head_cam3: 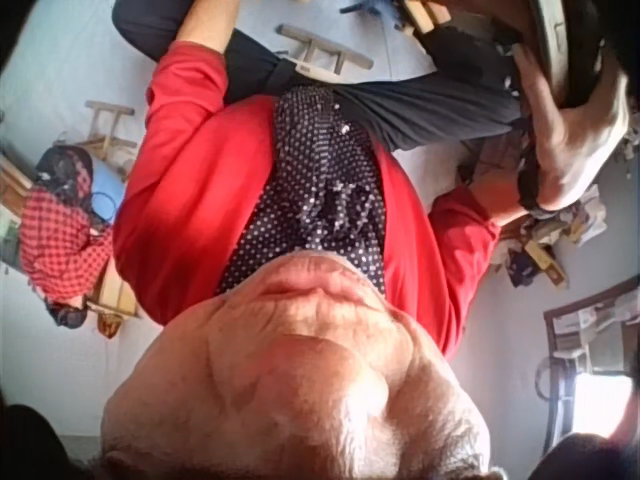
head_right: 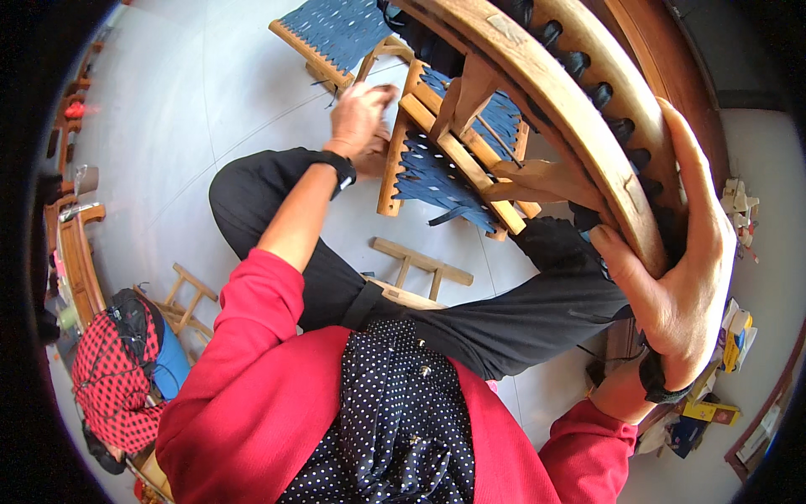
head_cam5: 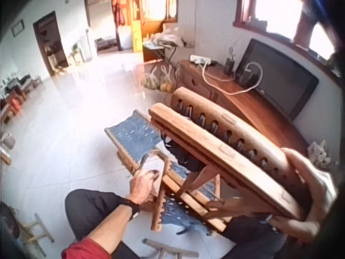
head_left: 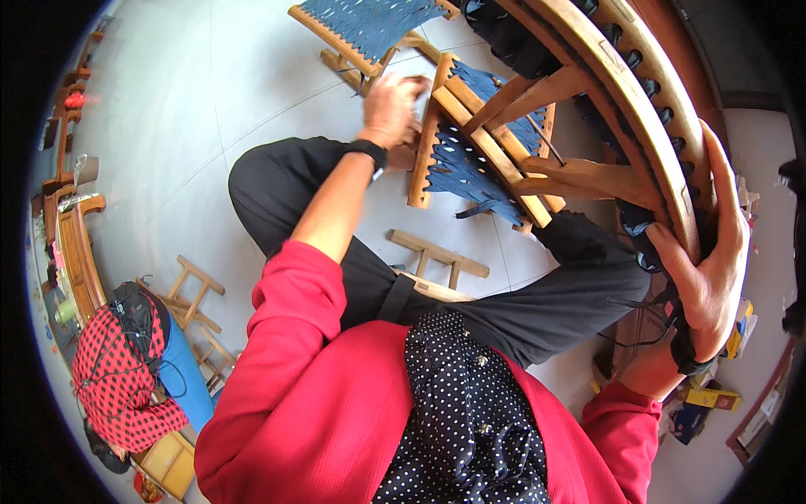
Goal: The person sits on the floor and uses a small tool to tighten or adjust parts of a wooden chair with blue woven seating. They repeatedly reposition the chair and work on different joints and edges throughout the clip.
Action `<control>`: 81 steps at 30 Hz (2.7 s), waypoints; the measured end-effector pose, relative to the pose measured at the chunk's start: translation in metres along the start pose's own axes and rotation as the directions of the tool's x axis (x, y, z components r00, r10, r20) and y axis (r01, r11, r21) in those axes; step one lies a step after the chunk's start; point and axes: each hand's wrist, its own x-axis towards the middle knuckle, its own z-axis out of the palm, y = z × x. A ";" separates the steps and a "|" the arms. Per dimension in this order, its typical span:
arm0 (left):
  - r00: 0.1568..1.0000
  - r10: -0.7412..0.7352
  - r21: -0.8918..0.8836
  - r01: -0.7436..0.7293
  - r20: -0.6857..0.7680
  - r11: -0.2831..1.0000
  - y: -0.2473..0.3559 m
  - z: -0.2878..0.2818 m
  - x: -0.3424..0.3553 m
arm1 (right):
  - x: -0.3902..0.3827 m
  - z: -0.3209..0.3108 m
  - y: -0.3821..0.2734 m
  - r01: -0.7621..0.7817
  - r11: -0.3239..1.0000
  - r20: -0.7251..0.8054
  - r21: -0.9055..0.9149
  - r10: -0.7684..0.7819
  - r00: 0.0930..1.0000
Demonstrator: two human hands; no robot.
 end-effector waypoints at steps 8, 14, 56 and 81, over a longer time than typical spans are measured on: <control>0.909 -0.408 -0.327 0.412 0.083 0.850 0.020 -0.010 -0.006 | 0.002 -0.001 0.002 0.017 1.000 0.010 0.008 -0.017 1.000; 0.935 -0.296 -0.323 0.347 0.197 0.881 0.050 0.012 0.006 | -0.002 -0.001 0.002 0.003 0.999 0.027 0.041 -0.004 1.000; 0.934 -0.348 -0.212 0.357 0.079 0.910 0.038 0.052 -0.005 | 0.004 0.010 0.001 -0.039 0.994 0.048 0.098 0.035 0.998; 0.942 -0.049 -0.131 0.097 0.331 0.987 0.028 0.054 0.017 | 0.012 0.016 -0.001 -0.021 1.000 0.067 0.000 0.021 0.998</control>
